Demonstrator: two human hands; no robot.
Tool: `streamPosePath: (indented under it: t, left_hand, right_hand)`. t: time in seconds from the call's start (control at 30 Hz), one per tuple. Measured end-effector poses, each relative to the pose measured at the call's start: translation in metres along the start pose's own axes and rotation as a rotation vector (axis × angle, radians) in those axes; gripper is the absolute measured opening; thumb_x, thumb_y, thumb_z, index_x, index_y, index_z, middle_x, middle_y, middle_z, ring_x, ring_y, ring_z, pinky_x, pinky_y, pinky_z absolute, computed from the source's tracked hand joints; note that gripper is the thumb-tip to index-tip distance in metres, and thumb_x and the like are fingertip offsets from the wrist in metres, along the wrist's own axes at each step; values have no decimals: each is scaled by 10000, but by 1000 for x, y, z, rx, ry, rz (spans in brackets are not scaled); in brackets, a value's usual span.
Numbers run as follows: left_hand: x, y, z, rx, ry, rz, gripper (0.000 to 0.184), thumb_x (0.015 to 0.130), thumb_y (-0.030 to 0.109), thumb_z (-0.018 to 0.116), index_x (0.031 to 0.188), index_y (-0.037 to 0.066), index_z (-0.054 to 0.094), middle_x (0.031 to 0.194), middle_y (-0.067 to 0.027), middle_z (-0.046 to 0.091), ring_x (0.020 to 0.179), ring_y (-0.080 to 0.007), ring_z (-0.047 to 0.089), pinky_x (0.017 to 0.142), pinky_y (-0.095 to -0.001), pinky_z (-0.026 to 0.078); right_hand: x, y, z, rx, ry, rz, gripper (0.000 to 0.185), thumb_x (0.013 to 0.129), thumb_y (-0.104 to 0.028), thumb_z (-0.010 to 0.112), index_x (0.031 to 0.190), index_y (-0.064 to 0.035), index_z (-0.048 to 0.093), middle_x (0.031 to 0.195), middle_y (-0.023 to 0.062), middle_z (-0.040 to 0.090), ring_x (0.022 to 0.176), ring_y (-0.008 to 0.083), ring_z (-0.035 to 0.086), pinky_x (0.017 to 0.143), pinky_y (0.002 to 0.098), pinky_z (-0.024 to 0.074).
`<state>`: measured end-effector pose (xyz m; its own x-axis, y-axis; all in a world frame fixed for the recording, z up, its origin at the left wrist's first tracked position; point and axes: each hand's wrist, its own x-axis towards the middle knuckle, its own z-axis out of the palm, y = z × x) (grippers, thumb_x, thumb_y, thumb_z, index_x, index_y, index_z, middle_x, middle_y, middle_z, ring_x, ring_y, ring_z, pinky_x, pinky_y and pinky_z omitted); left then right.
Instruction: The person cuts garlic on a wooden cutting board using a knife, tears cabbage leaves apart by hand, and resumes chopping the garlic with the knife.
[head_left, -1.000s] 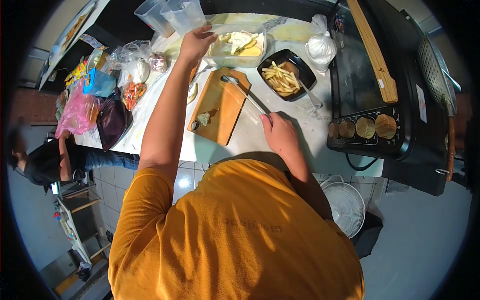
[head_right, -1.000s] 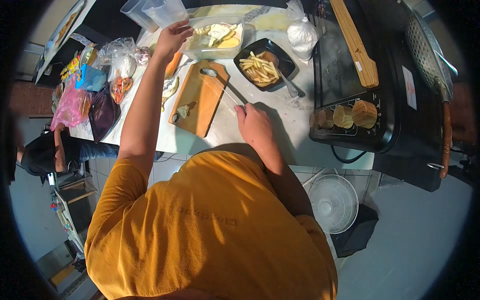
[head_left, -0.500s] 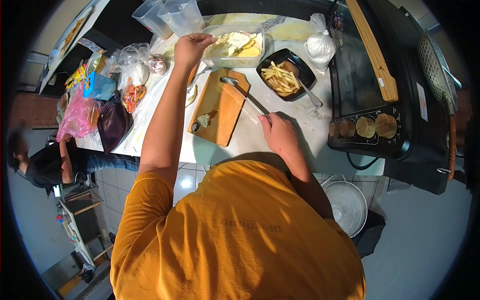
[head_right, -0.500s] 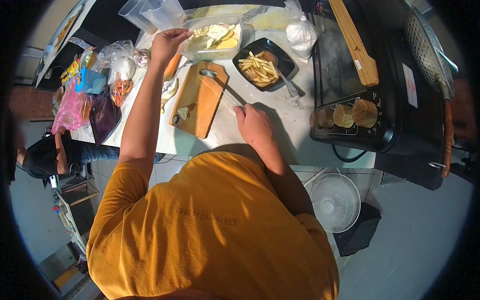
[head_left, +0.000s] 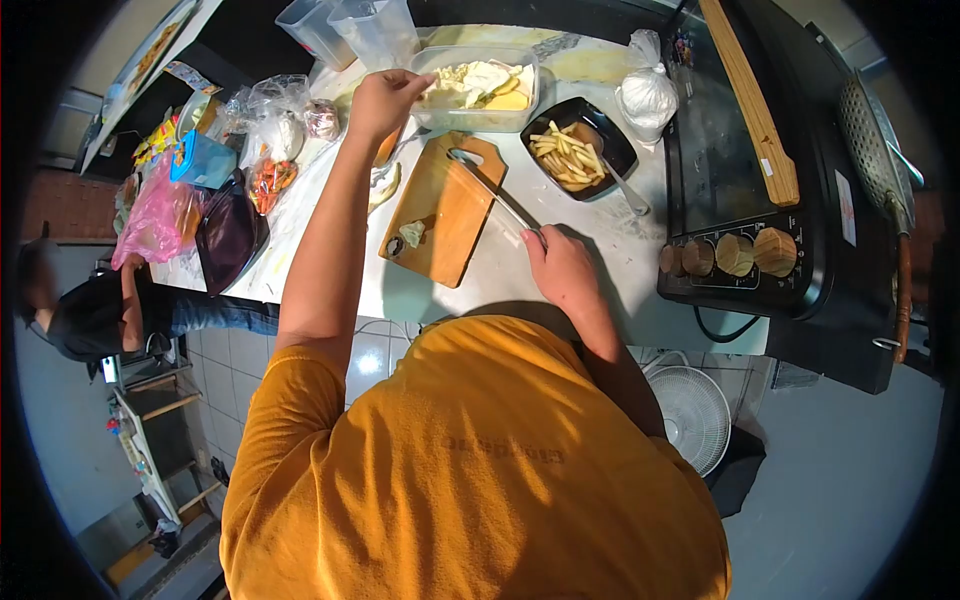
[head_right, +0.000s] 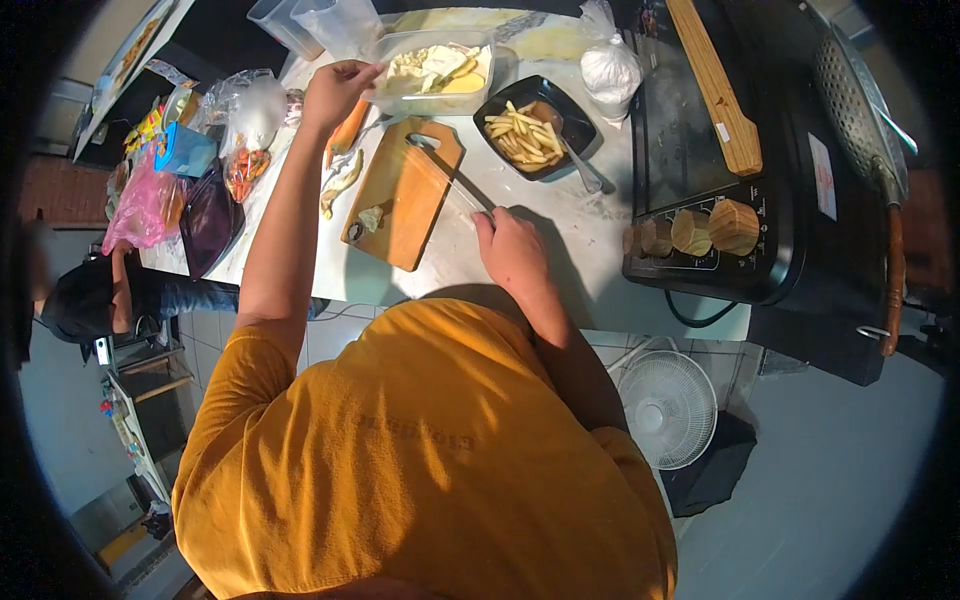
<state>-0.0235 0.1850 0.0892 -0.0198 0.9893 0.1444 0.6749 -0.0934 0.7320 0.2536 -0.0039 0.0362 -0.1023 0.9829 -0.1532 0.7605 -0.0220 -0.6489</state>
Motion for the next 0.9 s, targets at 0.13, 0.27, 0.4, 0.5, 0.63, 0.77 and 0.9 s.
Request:
streamPosePath:
  t: [0.13, 0.27, 0.4, 0.5, 0.63, 0.77, 0.9]
  left_hand:
    - [-30, 8, -11, 36, -43, -197, 404, 925, 426, 679, 981, 34, 761, 806, -75, 732, 731, -142, 657, 713, -284, 504]
    - [-75, -28, -12, 11, -254, -157, 349, 885, 379, 728, 1009, 53, 744, 817, -82, 712, 743, -159, 638, 715, -318, 500]
    - [-129, -40, -21, 64, -581, -86, 370, 763, 211, 827, 1068, 40, 704, 886, -34, 690, 802, -138, 590, 735, -310, 488]
    - [-156, -43, -15, 58, -521, -193, 386, 758, 235, 858, 1050, 35, 703, 849, -35, 684, 752, -130, 585, 697, -307, 488]
    - [-168, -42, -6, -18, -430, -303, 333, 785, 229, 855, 1015, 30, 721, 801, -27, 674, 691, -105, 571, 631, -282, 475]
    - [-170, -33, -5, -228, -329, -304, 256, 827, 199, 824, 975, 5, 745, 737, -9, 664, 648, -72, 531, 596, -262, 450]
    - [-166, -35, 5, -225, -223, -256, 265, 847, 211, 808, 991, -4, 753, 748, -26, 688, 652, -76, 544, 604, -272, 452]
  right_hand:
    - [0, 1, 4, -4, -11, -3, 414, 1005, -407, 481, 939, -27, 629, 879, 244, 684, 887, 462, 632, 813, 543, 478]
    - [0, 2, 8, 2, -39, -6, 411, 1004, -407, 486, 926, -28, 625, 873, 246, 681, 880, 463, 632, 803, 548, 475]
    - [0, 0, 10, 13, -49, -30, 415, 1002, -408, 490, 914, -24, 624, 872, 251, 679, 871, 462, 634, 796, 550, 473]
    - [1, -2, 12, 37, -50, -47, 416, 1000, -403, 497, 899, -19, 622, 860, 251, 679, 852, 465, 635, 785, 551, 475]
    - [2, -4, 15, 31, -64, -58, 407, 997, -391, 507, 893, -15, 622, 833, 240, 679, 827, 467, 634, 765, 549, 477]
    - [1, -6, 11, 36, -70, -44, 409, 997, -398, 506, 895, -19, 623, 821, 234, 682, 831, 463, 635, 765, 541, 480]
    - [4, -7, 11, 13, -51, -21, 378, 989, -383, 525, 907, -26, 620, 848, 226, 680, 844, 452, 640, 762, 539, 486]
